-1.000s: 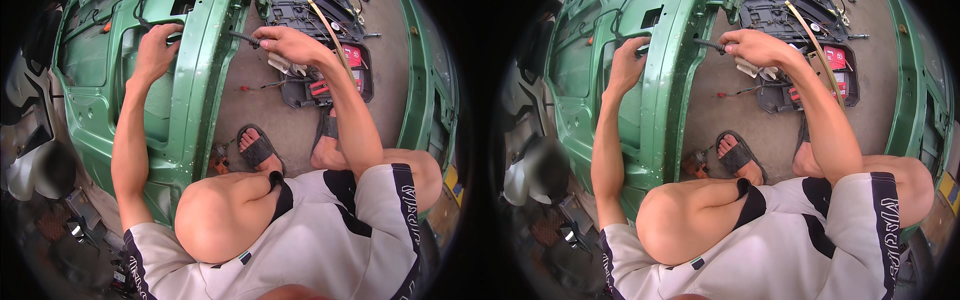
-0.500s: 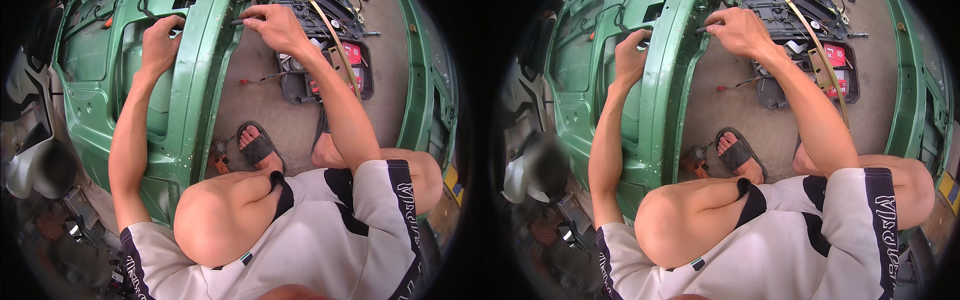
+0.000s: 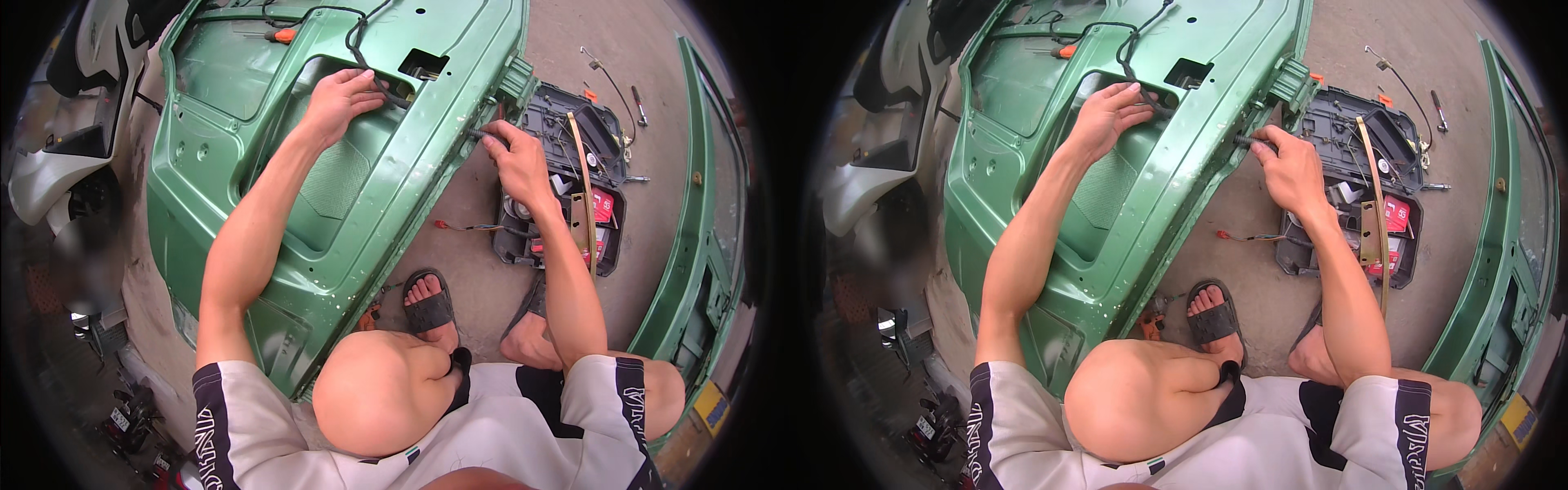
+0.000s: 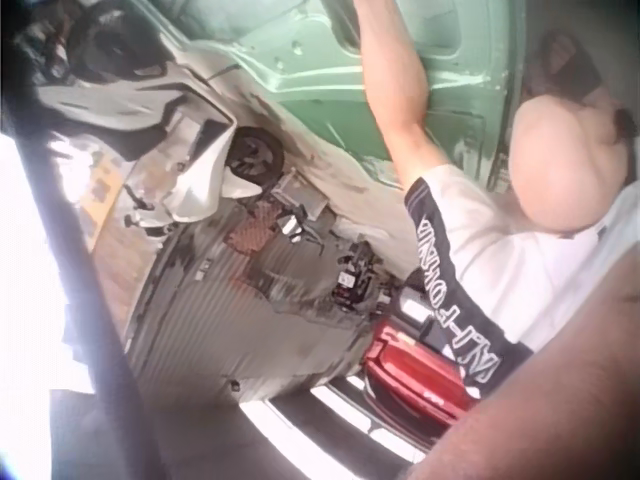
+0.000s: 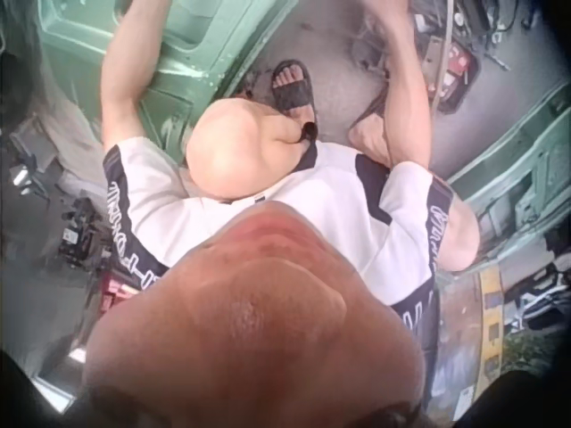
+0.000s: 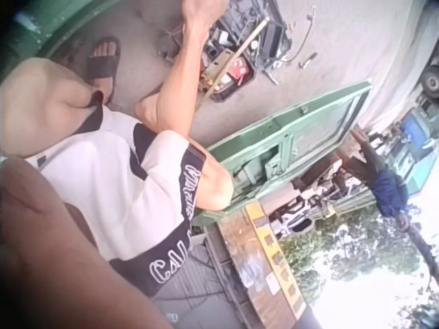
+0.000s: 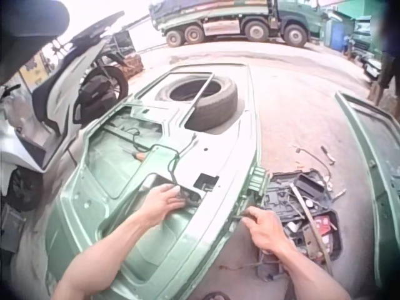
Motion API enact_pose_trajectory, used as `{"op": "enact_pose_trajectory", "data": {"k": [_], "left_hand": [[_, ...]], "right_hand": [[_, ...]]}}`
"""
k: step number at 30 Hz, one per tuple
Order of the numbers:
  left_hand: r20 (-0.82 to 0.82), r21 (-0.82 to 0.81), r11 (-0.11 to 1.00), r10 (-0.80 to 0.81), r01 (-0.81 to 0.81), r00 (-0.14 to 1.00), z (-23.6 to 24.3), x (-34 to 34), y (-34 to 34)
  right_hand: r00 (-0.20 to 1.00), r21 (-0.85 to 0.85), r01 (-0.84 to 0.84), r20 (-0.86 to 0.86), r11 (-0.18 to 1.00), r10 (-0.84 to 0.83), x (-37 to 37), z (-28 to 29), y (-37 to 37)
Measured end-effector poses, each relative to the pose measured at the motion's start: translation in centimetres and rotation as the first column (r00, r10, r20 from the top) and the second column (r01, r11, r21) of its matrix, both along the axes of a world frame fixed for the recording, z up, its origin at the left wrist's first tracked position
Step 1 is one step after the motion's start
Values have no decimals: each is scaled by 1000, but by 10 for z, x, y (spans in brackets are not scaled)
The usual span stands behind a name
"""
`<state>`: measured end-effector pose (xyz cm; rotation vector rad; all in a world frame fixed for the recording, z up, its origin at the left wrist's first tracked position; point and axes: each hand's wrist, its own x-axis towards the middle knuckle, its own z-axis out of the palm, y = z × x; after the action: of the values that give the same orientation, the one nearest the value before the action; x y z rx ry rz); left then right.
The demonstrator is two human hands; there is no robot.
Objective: The person threads a wiring harness through a hole in a green car door and secures a rubber grommet around the opening. They then pull the wiring through and use a screwdriver to secure components on the door panel.
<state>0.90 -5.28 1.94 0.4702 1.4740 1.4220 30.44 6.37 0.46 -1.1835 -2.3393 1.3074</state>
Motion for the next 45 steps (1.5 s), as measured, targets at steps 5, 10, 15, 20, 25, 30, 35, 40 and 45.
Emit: {"op": "enact_pose_trajectory", "data": {"k": [5, 10, 15, 20, 25, 30, 35, 40, 45], "left_hand": [[122, 63, 997, 37, -45, 992, -12, 14, 8], [53, 55, 998, 37, -39, 998, -14, 27, 12], [234, -71, 989, -109, 129, 966, -6, 51, 7], [415, -25, 975, -189, 219, 890, 2, 49, 5], [511, 70, 928, -349, 366, 786, 1, 48, 9], [597, 112, 930, -345, 350, 724, -5, 41, 5], [662, 167, 913, -383, 372, 644, -4, 38, 6], [660, 168, 884, -430, 437, 616, -9, 36, 14], [687, 143, 910, -374, 389, 623, -12, 35, 11]], "right_hand": [[986, 121, 34, -165, 992, -14, -7, -8, -4], [953, -182, 9, -297, 983, -63, -4, -27, 15], [972, -177, 122, -178, 977, -154, 3, -12, -1], [894, -377, 184, -320, 908, -314, 0, -24, -4], [930, -118, 211, -281, 970, -237, -6, -30, 8], [972, 199, 133, -216, 971, -89, -10, -16, 4], [991, -105, 32, -127, 994, -45, -1, -5, -4], [899, -640, 68, -293, 766, -325, -3, -35, -2], [685, -836, 52, -368, 546, -629, -6, -33, -39]]}}
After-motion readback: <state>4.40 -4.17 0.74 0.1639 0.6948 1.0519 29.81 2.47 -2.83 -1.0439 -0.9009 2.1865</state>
